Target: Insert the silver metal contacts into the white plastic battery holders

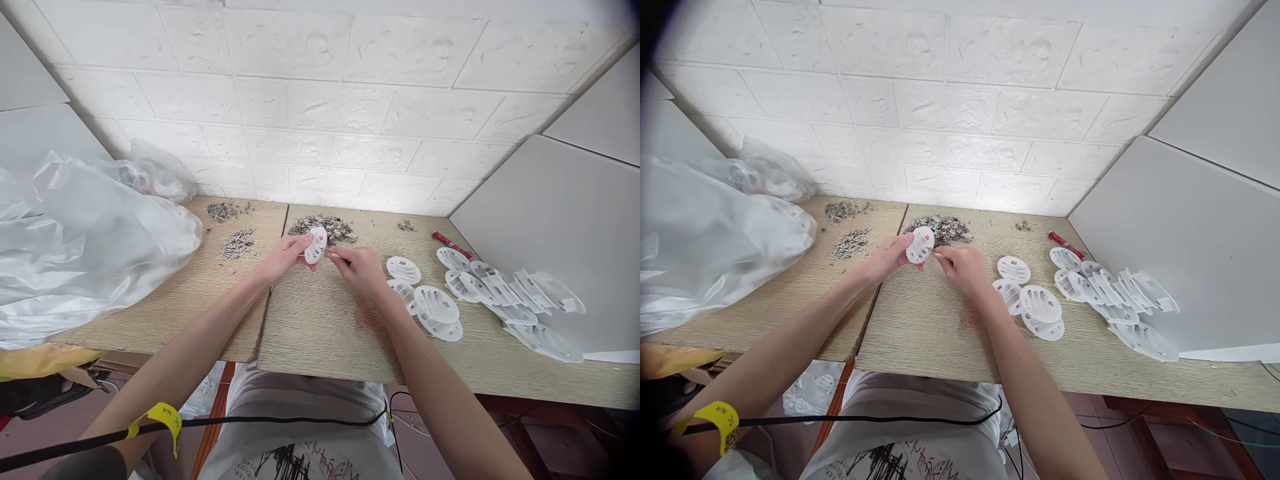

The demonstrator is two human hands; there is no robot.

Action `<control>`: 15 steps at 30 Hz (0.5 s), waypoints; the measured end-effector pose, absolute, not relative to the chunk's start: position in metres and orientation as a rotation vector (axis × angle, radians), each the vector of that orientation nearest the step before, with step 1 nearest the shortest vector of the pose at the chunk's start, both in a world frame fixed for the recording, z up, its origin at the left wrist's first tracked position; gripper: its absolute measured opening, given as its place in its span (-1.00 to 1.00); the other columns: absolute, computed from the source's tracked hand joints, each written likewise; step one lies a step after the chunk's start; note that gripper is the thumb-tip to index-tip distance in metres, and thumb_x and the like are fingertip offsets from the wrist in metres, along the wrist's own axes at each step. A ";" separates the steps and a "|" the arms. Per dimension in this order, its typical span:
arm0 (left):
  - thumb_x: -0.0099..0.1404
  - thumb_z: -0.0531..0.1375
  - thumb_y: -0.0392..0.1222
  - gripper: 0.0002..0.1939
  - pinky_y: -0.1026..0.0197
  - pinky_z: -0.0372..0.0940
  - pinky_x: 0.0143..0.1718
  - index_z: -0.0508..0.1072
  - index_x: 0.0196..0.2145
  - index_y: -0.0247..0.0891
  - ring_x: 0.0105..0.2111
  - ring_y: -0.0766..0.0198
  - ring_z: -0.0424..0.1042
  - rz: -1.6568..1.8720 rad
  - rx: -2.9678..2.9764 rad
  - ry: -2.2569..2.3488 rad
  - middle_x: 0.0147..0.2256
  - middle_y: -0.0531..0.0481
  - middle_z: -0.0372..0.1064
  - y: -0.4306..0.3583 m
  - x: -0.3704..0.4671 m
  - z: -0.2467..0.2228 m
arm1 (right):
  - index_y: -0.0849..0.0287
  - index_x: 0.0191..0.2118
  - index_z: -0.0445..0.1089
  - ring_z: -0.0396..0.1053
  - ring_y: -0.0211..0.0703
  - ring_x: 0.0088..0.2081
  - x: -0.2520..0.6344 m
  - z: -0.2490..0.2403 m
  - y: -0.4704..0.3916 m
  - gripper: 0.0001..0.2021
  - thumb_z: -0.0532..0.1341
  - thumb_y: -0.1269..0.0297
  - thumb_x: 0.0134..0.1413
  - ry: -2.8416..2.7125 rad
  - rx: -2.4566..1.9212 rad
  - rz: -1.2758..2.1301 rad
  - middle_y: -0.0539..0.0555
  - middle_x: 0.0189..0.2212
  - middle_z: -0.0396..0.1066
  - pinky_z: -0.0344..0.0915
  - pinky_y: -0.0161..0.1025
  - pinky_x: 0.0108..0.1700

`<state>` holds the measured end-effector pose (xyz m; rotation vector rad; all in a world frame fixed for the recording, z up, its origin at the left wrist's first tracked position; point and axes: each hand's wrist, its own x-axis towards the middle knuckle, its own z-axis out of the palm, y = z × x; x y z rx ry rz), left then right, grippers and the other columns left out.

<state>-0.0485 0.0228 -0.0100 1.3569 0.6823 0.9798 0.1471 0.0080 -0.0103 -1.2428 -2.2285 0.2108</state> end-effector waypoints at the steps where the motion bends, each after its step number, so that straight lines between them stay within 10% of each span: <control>1: 0.24 0.14 0.21 -0.47 0.11 0.38 -0.32 0.51 -0.33 -0.41 -0.44 0.28 0.37 0.977 1.365 0.684 -0.34 -0.16 0.44 0.023 -0.049 -0.011 | 0.14 -0.28 0.54 0.26 -0.23 -0.52 0.147 -0.011 0.008 -0.65 0.02 0.17 0.29 -2.228 -1.236 0.205 0.05 -0.51 0.47 -0.02 -0.29 -0.42; 15: 0.22 0.13 0.25 -0.45 0.14 0.40 -0.30 0.48 -0.40 -0.39 -0.45 0.31 0.35 0.974 1.419 0.751 -0.43 -0.09 0.38 0.021 -0.044 -0.015 | 0.15 -0.28 0.55 0.30 -0.21 -0.51 0.147 -0.013 0.010 -0.68 0.04 0.24 0.28 -2.280 -1.280 0.086 0.07 -0.53 0.49 -0.07 -0.30 -0.45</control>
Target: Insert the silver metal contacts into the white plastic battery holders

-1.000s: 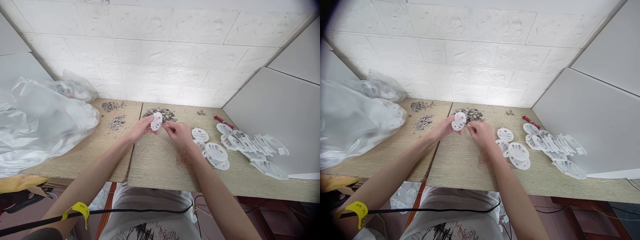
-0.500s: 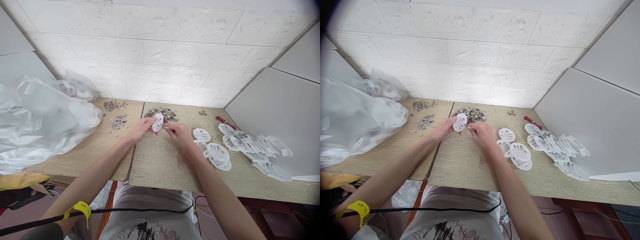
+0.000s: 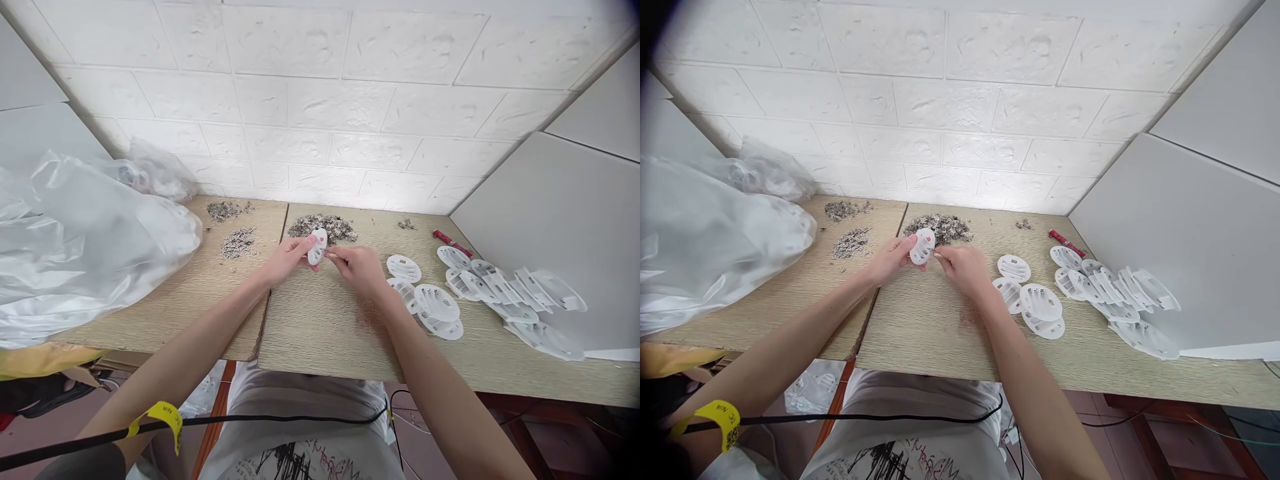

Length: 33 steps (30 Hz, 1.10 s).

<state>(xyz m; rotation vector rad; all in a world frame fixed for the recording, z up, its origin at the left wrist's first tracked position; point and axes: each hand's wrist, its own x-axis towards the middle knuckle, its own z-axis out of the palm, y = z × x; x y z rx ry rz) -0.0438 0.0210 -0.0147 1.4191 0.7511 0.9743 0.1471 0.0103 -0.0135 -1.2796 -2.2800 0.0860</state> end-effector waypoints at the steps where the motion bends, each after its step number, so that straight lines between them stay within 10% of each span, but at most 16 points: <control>1: 0.22 0.13 0.25 -0.45 0.14 0.40 -0.30 0.49 -0.40 -0.39 -0.46 0.31 0.35 0.976 1.425 0.756 -0.43 -0.09 0.38 0.021 -0.044 -0.015 | 0.15 -0.28 0.55 0.31 -0.20 -0.50 0.147 -0.013 0.010 -0.69 0.04 0.25 0.27 -2.285 -1.291 0.075 0.08 -0.51 0.50 -0.07 -0.30 -0.44; 33: 0.23 0.25 -0.10 -0.68 0.11 0.39 -0.15 0.41 -0.09 -0.27 -0.20 0.23 0.44 0.976 1.036 0.694 -0.10 -0.15 0.44 0.028 -0.046 -0.011 | 0.15 -0.44 0.40 0.25 -0.18 -0.45 0.150 -0.004 0.012 -0.68 0.04 0.18 0.27 -2.289 -1.693 0.178 0.06 -0.47 0.44 -0.09 -0.28 -0.45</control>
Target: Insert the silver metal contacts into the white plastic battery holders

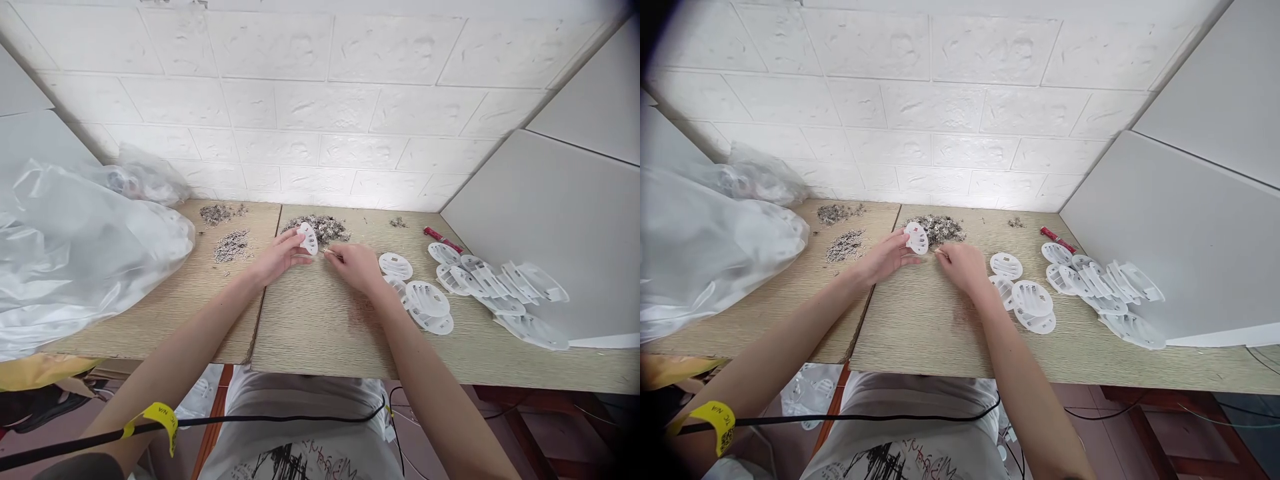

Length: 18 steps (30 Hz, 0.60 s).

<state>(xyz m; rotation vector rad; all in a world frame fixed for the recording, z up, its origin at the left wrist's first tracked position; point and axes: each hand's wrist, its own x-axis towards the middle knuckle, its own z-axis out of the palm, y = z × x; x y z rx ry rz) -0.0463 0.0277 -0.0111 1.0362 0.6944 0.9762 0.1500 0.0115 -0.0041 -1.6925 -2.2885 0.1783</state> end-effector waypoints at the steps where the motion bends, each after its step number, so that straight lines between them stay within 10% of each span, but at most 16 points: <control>1: 0.21 0.26 -0.15 -0.67 0.11 0.39 -0.14 0.40 -0.07 -0.27 -0.20 0.24 0.45 0.989 1.013 0.701 -0.10 -0.14 0.45 0.028 -0.047 -0.011 | 0.15 -0.41 0.42 0.28 -0.16 -0.42 0.150 -0.005 0.012 -0.70 0.05 0.20 0.26 -2.299 -1.681 0.173 0.08 -0.43 0.45 -0.07 -0.27 -0.44; 6: 0.10 0.30 -0.36 -0.56 0.03 0.39 -0.06 0.35 -0.04 -0.26 -0.20 0.23 0.47 1.014 0.958 0.715 -0.18 -0.09 0.48 0.026 -0.045 -0.010 | 0.13 -0.28 0.47 0.33 -0.11 -0.29 0.151 -0.010 0.013 -0.83 0.13 0.28 0.20 -2.293 -1.622 0.184 0.11 -0.29 0.47 -0.01 -0.27 -0.42; 18: 0.12 0.33 -0.13 -0.64 0.22 0.37 -0.24 0.34 -0.16 -0.25 -0.32 0.34 0.43 1.027 1.099 0.795 -0.23 -0.01 0.44 0.023 -0.039 -0.014 | 0.21 -0.33 0.46 0.19 -0.26 -0.47 0.148 -0.007 0.016 -0.71 0.14 0.09 0.17 -1.908 -1.270 0.661 -0.03 -0.54 0.33 0.10 -0.31 -0.42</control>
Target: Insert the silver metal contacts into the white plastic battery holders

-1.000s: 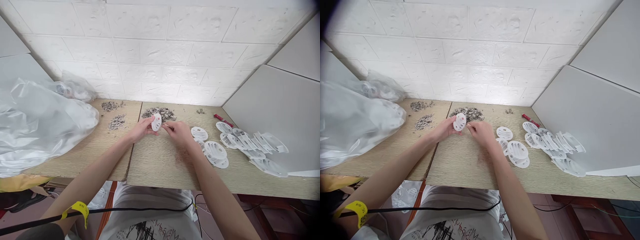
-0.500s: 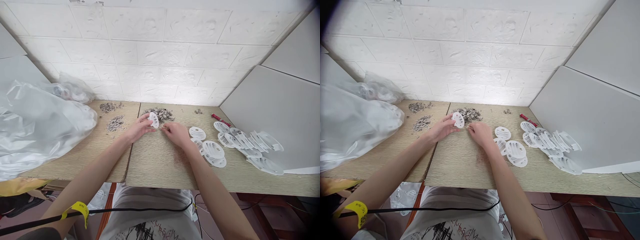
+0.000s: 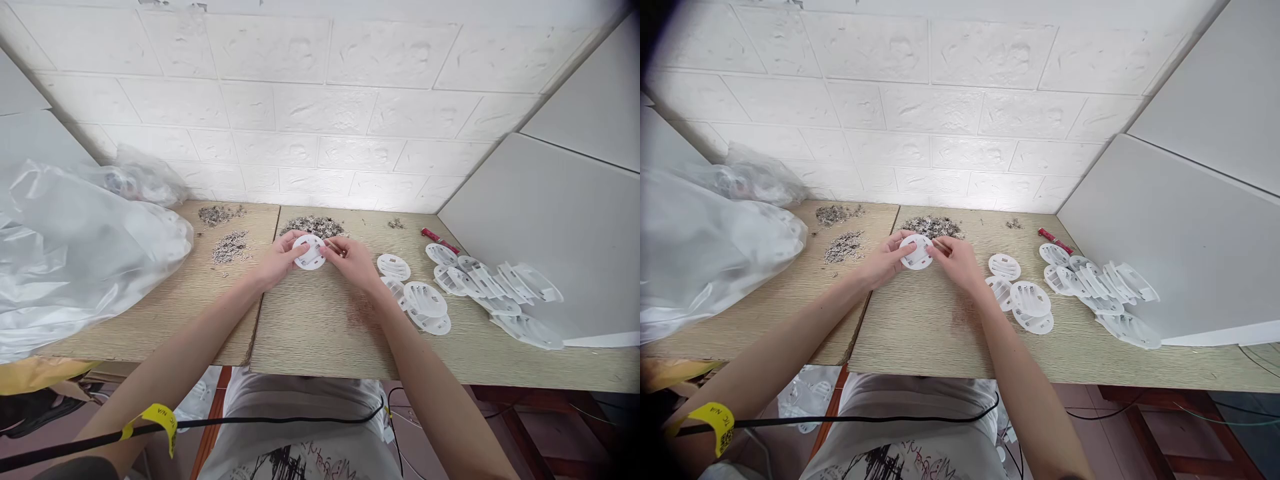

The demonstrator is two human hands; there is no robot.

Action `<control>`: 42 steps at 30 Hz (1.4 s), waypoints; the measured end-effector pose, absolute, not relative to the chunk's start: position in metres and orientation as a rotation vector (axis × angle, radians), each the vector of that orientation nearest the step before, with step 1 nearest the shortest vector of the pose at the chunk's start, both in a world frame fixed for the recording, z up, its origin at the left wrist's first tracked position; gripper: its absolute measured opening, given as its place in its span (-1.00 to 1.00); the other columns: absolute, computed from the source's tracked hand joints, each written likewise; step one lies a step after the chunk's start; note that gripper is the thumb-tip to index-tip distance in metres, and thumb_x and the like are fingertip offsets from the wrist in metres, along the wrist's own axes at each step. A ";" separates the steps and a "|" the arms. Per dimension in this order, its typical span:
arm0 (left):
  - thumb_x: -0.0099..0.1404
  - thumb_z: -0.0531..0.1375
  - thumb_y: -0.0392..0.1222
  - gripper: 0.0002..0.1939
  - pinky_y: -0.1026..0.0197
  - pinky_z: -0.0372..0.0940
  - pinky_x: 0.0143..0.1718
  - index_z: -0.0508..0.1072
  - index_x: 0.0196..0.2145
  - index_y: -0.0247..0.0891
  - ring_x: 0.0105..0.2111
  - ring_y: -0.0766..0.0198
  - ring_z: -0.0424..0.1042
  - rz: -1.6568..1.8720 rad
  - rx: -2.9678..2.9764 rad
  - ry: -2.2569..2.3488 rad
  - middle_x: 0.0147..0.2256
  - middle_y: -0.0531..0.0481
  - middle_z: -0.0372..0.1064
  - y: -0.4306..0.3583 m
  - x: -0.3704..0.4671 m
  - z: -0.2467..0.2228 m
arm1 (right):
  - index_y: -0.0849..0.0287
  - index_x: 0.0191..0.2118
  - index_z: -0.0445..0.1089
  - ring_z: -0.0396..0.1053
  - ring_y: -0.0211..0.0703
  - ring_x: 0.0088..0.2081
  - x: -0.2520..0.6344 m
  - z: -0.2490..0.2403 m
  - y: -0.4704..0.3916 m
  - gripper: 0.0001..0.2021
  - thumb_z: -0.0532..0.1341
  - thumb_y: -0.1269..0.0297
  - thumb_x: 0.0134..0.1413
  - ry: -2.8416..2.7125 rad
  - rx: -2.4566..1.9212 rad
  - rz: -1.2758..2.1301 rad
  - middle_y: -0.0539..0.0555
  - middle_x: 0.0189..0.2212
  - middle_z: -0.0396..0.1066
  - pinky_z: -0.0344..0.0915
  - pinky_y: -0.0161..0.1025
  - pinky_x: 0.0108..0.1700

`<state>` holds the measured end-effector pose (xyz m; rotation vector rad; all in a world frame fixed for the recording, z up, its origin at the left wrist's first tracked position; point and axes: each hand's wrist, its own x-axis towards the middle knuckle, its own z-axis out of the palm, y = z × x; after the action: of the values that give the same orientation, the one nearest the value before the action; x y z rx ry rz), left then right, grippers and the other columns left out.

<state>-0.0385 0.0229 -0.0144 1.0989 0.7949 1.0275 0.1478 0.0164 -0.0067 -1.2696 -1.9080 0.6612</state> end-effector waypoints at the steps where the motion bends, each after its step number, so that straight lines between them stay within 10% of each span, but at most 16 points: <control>1: 0.13 0.31 -0.08 -0.65 0.24 0.35 -0.27 0.34 -0.18 -0.26 -0.33 0.35 0.42 1.043 1.166 0.813 -0.23 -0.01 0.43 0.023 -0.038 -0.015 | 0.21 -0.33 0.46 0.19 -0.25 -0.47 0.146 -0.007 0.016 -0.74 0.16 0.12 0.15 -1.903 -1.253 0.650 -0.03 -0.54 0.33 0.10 -0.31 -0.41; 21: 0.34 0.02 -0.22 -0.78 0.23 0.17 -0.29 0.46 -0.27 -0.22 -0.29 0.23 0.38 1.108 2.663 1.250 -0.31 -0.07 0.44 0.020 -0.047 -0.017 | 0.17 -0.28 0.46 0.26 -0.15 -0.35 0.136 -0.011 0.005 -0.75 0.06 0.24 0.28 -2.110 -0.971 0.134 0.06 -0.48 0.36 0.19 -0.23 -0.25; 42: -0.20 0.20 -0.39 -0.87 0.24 0.04 -0.55 0.51 -0.68 -0.20 -0.61 0.25 0.27 0.071 2.318 1.326 -0.63 -0.01 0.39 0.014 -0.044 0.025 | 0.16 -0.35 0.47 0.35 -0.13 -0.32 0.152 -0.007 0.015 -0.78 0.10 0.25 0.22 -1.936 -1.250 0.213 0.09 -0.42 0.45 0.19 -0.24 -0.31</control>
<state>-0.0441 0.0141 0.0255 2.3177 1.3262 0.0710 0.1517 0.0149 -0.0073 -1.2502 -1.9362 0.2134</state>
